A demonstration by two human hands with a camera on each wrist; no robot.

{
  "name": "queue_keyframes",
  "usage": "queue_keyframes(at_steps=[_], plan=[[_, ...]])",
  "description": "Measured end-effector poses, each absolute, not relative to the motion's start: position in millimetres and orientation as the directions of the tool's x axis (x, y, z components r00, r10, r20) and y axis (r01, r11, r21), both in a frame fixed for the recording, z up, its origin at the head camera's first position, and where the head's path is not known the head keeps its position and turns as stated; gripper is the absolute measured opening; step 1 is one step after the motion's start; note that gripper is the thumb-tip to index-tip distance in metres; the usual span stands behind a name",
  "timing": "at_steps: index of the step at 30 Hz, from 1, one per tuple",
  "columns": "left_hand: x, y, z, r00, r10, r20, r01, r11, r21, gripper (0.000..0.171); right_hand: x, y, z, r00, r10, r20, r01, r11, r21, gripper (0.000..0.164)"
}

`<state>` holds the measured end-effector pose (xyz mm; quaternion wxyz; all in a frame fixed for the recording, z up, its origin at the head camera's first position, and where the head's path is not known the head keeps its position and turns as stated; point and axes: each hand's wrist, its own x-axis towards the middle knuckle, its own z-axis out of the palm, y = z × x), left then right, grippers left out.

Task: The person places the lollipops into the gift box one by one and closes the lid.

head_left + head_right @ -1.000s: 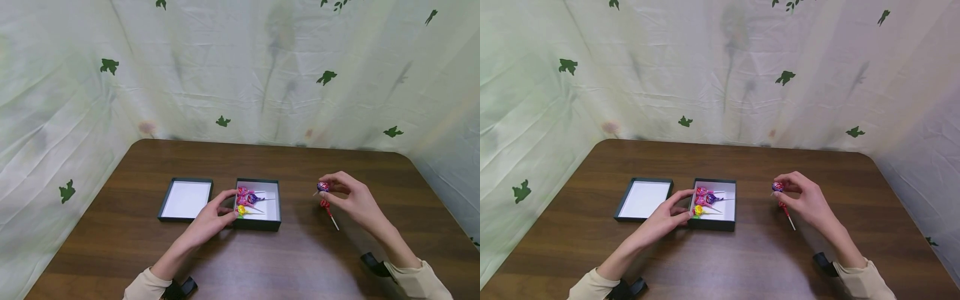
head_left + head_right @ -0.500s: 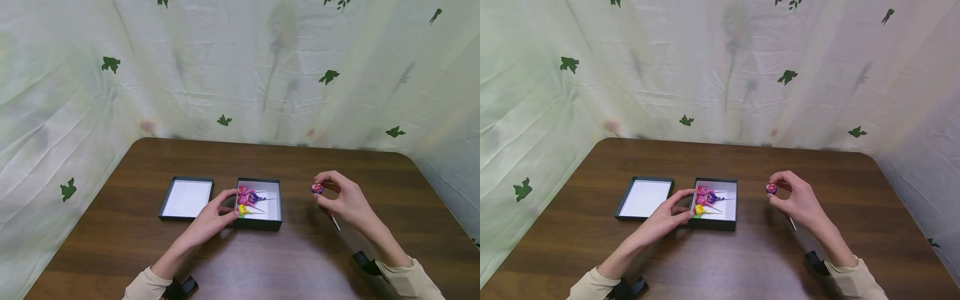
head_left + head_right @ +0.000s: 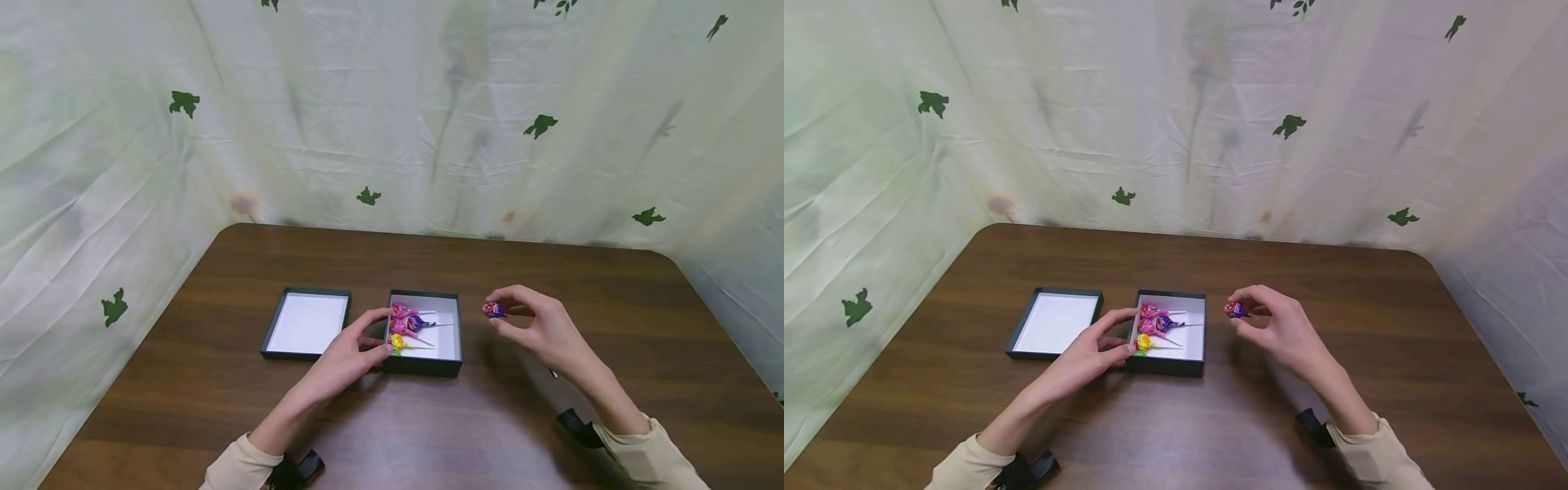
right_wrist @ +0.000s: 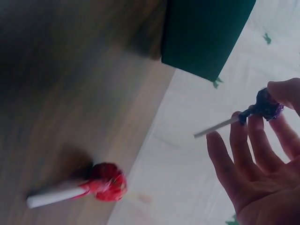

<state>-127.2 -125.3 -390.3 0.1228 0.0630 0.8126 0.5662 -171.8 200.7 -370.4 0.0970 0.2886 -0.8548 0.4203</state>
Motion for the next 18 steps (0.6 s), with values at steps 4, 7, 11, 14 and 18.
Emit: queue_keyframes(at_steps=[4,7,11,14,18], plan=[[-127.5,-125.5,-390.7,-0.961,0.247,-0.127,-0.034,0.350,0.936,0.056,-171.8,194.1,-367.0,-0.787,-0.435,0.437,-0.611,0.454,-0.649,0.033],[-127.9,-125.6,-391.8,-0.960,0.253,-0.118,-0.025,0.343,0.939,0.057,-171.4,189.8,-364.3,-0.786,-0.443,0.431,-0.612,0.459,-0.644,0.030],[-128.3,-125.9,-392.8,-0.960,0.259,-0.110,-0.018,0.335,0.942,0.057,-171.3,183.3,-362.3,-0.804,-0.432,0.409,-0.588,0.471,-0.657,0.033],[-128.4,-126.3,-392.9,-0.959,0.261,-0.110,-0.018,0.332,0.943,0.057,-171.1,177.6,-360.7,-0.822,-0.416,0.390,-0.561,0.470,-0.681,0.034],[-128.7,-126.7,-393.6,-0.959,0.263,-0.108,-0.016,0.330,0.944,0.057,-170.5,169.8,-358.0,-0.825,-0.423,0.374,-0.549,0.445,-0.708,0.030]])
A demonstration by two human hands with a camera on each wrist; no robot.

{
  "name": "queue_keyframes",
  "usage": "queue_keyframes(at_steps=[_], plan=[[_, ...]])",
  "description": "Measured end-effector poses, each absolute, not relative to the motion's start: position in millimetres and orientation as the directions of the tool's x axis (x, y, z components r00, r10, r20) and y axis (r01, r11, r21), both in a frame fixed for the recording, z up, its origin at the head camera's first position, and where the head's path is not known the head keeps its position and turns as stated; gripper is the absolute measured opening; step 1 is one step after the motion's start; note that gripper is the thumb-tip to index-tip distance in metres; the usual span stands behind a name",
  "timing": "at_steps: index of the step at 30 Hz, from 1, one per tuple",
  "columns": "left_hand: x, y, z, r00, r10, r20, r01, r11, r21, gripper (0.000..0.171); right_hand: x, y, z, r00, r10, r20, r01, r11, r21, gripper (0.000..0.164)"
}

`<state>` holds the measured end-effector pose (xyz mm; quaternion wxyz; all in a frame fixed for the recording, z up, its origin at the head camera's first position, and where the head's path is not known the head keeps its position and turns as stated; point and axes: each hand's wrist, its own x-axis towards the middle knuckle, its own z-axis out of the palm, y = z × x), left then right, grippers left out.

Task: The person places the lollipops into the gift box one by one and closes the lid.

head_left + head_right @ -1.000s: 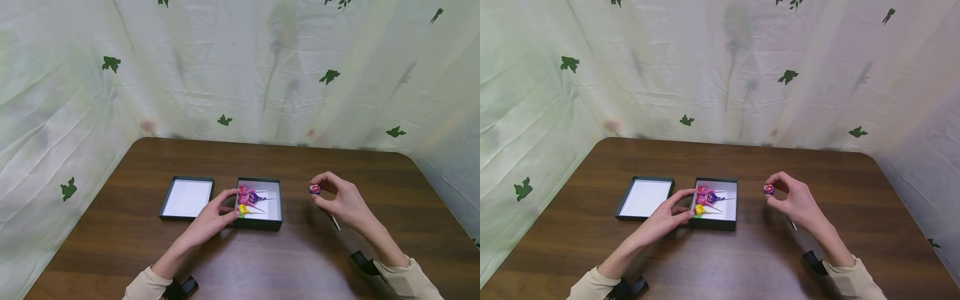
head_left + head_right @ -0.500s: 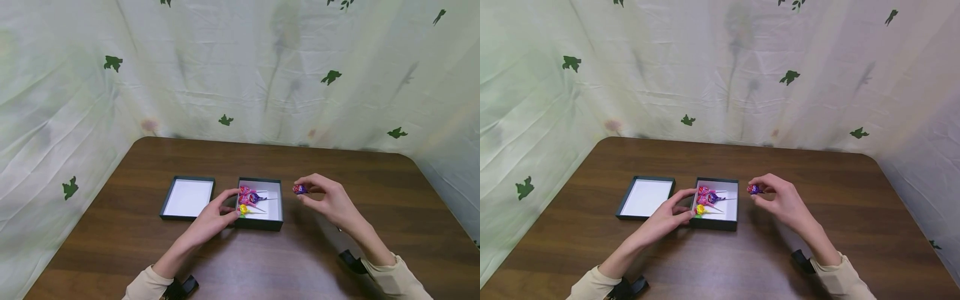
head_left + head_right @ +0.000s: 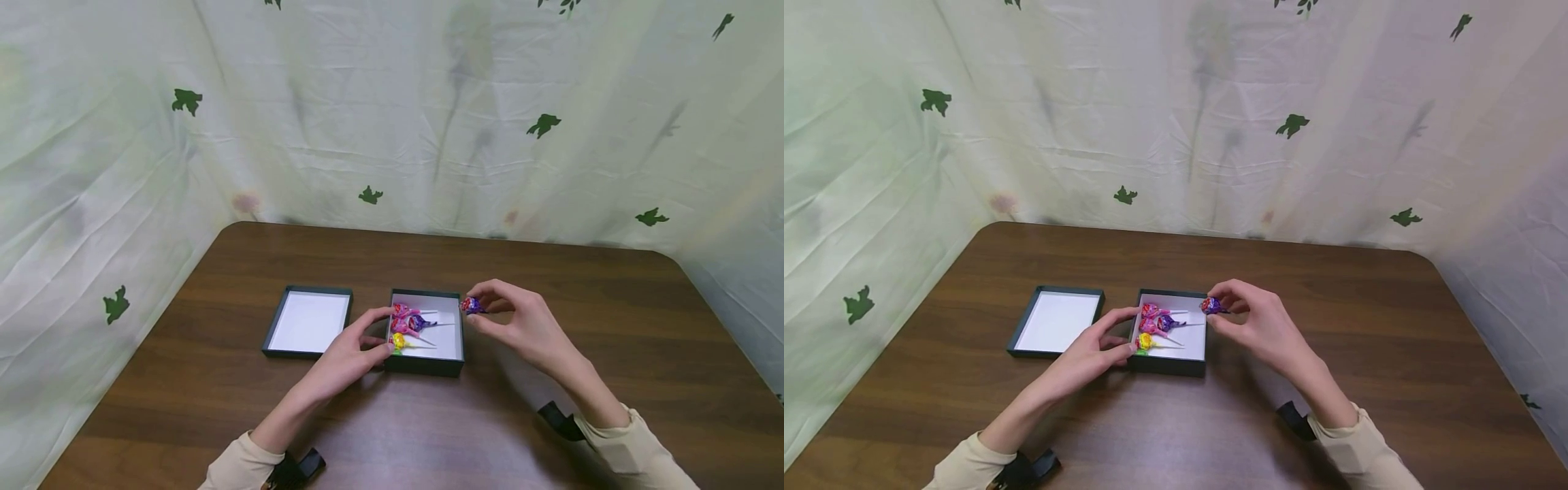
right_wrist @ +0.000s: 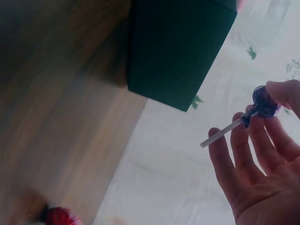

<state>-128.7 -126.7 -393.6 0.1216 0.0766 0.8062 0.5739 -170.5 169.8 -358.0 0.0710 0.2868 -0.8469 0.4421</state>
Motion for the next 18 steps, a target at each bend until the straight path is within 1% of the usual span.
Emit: queue_keyframes(at_steps=[7,18], plan=[[-127.8,-125.8,-391.6,-0.958,0.262,-0.115,-0.021,0.338,0.941,0.056,-170.7,156.5,-354.2,-0.806,-0.466,0.365,-0.559,0.396,-0.728,0.027],[-128.7,-126.3,-392.2,-0.958,0.262,-0.120,-0.021,0.351,0.936,0.056,-172.1,131.9,-348.4,-0.820,-0.483,0.308,-0.499,0.339,-0.797,0.030]])
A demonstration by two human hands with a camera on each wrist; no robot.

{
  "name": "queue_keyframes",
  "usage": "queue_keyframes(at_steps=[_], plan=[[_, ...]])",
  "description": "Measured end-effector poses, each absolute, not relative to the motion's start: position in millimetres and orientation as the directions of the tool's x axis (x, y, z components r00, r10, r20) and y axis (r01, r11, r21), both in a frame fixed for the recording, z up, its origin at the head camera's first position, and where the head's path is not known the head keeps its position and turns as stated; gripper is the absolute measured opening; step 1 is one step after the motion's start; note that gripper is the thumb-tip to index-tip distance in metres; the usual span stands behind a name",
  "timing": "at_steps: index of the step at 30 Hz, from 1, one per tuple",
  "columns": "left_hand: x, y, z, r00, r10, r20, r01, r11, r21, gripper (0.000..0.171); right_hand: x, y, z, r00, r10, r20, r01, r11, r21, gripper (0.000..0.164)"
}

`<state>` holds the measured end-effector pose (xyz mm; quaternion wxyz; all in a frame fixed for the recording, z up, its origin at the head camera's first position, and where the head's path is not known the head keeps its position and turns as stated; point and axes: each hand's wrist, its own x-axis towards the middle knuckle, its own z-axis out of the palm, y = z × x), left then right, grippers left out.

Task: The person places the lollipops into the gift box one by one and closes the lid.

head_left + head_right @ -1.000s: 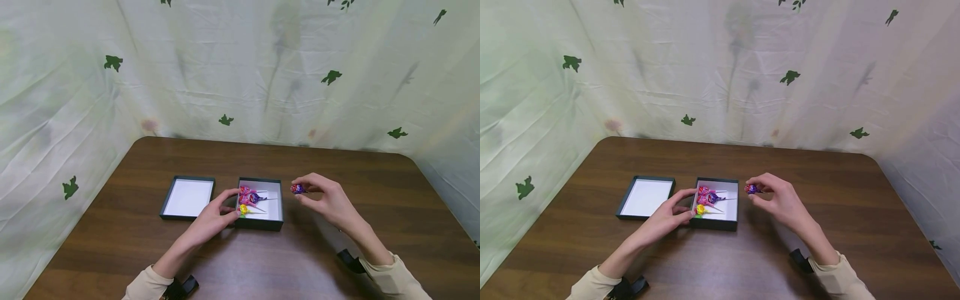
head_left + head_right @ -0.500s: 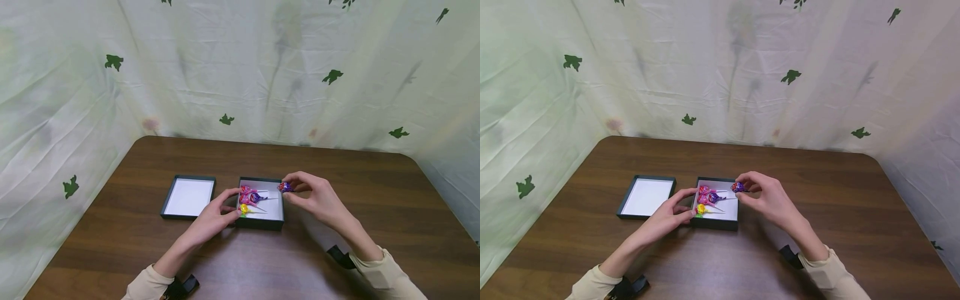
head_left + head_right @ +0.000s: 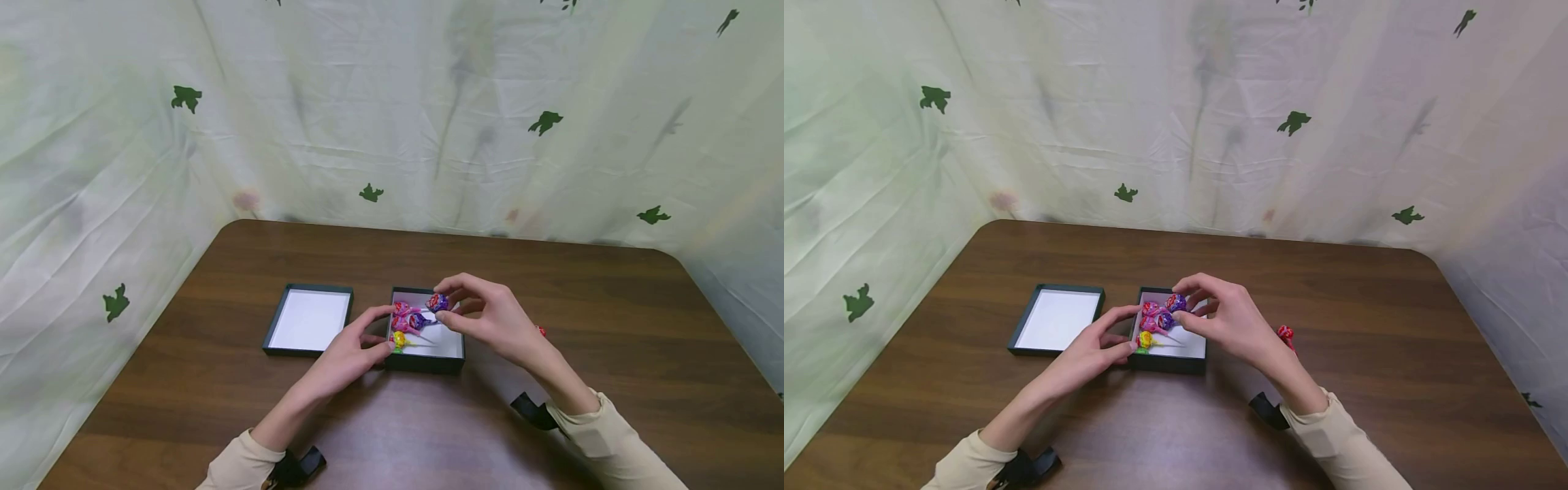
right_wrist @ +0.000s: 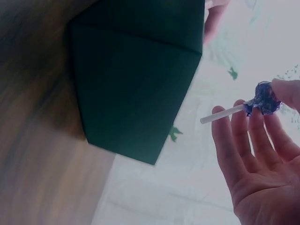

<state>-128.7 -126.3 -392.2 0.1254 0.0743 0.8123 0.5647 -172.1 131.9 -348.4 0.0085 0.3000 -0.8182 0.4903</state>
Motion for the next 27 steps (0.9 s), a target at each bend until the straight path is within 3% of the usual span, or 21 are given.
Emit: queue_keyframes(at_steps=[9,27], plan=[[-128.3,-127.2,-391.8,-0.954,0.276,-0.117,-0.019,0.334,0.942,0.056,-183.1,117.3,-358.2,-0.809,-0.553,0.198,-0.472,0.412,-0.779,0.029],[-128.9,-128.3,-393.4,-0.950,0.288,-0.119,-0.012,0.345,0.939,0.056,-199.7,110.1,-376.0,-0.727,-0.678,0.109,-0.592,0.539,-0.599,0.023]])
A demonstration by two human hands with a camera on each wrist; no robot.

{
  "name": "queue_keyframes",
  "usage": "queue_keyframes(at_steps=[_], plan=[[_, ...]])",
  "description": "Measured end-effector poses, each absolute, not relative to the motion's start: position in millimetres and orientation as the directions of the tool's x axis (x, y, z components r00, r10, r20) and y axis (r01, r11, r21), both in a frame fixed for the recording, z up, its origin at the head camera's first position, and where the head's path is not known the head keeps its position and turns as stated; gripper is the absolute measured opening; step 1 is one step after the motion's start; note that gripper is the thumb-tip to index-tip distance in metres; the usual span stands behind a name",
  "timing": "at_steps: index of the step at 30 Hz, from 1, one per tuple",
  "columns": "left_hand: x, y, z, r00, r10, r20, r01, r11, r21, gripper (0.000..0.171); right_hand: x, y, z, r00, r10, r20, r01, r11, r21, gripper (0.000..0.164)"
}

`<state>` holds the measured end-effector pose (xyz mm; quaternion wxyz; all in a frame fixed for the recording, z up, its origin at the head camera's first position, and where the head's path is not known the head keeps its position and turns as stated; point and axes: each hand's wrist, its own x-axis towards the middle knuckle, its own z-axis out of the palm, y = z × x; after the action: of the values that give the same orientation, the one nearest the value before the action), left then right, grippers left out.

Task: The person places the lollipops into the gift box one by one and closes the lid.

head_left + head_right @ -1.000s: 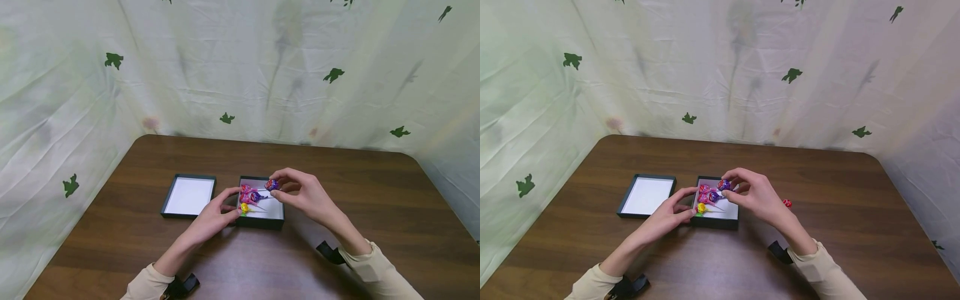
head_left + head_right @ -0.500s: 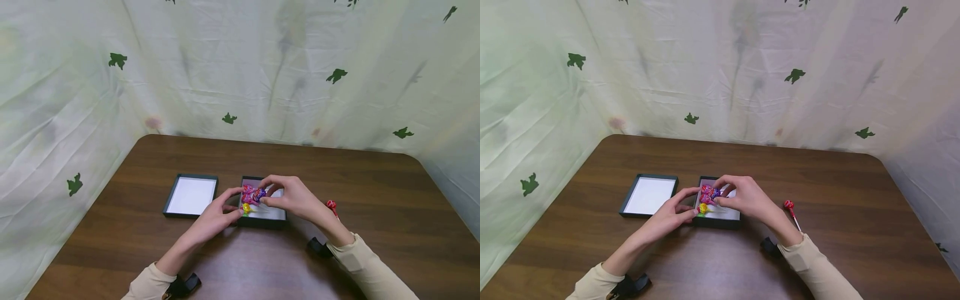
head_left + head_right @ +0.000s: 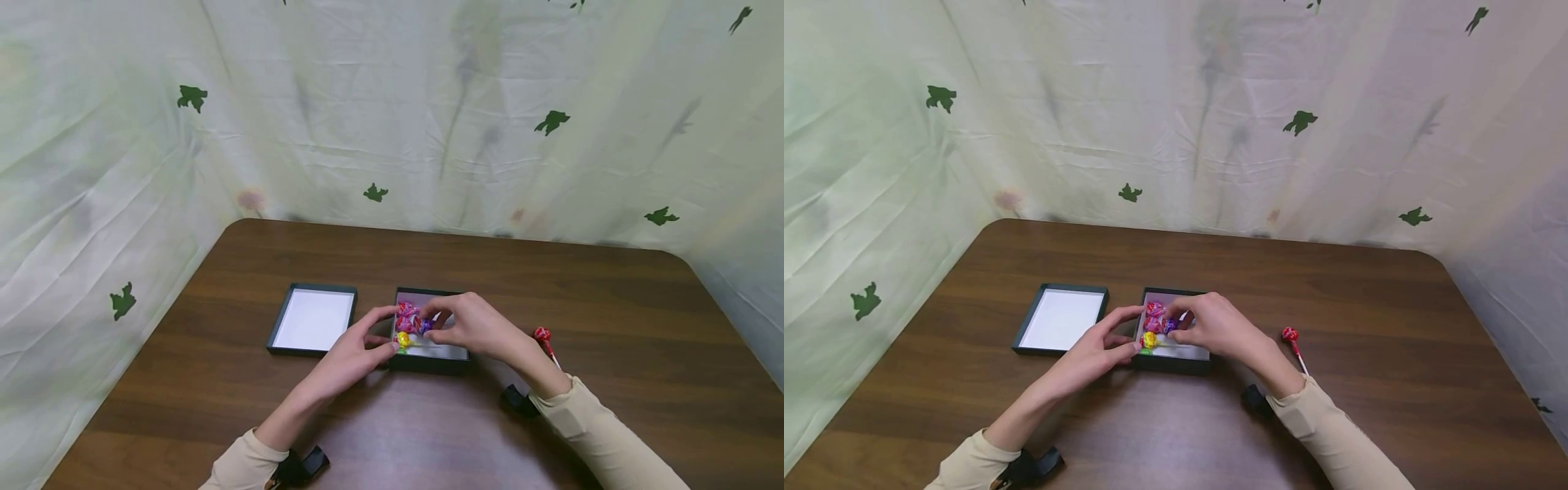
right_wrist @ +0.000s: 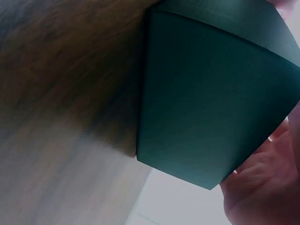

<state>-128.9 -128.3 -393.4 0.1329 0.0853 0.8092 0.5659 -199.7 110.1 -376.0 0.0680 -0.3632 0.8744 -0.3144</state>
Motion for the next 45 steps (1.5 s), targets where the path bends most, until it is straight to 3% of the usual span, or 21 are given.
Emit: queue_keyframes(at_steps=[12,28,39,45], plan=[[-129.6,-127.9,-394.1,-0.950,0.288,-0.120,-0.013,0.348,0.937,0.056,-200.3,104.7,-382.1,-0.705,-0.703,0.092,-0.664,0.609,-0.434,0.021],[-129.8,-127.1,-394.4,-0.952,0.283,-0.117,-0.012,0.347,0.938,0.056,-198.4,98.1,-384.8,-0.731,-0.669,0.132,-0.663,0.651,-0.371,0.019],[-130.1,-126.3,-394.5,-0.955,0.269,-0.128,-0.027,0.350,0.936,0.056,-200.3,101.8,-381.6,-0.714,-0.692,0.107,-0.650,0.598,-0.469,0.021],[-129.6,-126.0,-394.3,-0.954,0.270,-0.129,-0.028,0.349,0.937,0.057,-202.5,111.9,-382.1,-0.673,-0.692,0.262,-0.679,0.437,-0.589,0.020]])
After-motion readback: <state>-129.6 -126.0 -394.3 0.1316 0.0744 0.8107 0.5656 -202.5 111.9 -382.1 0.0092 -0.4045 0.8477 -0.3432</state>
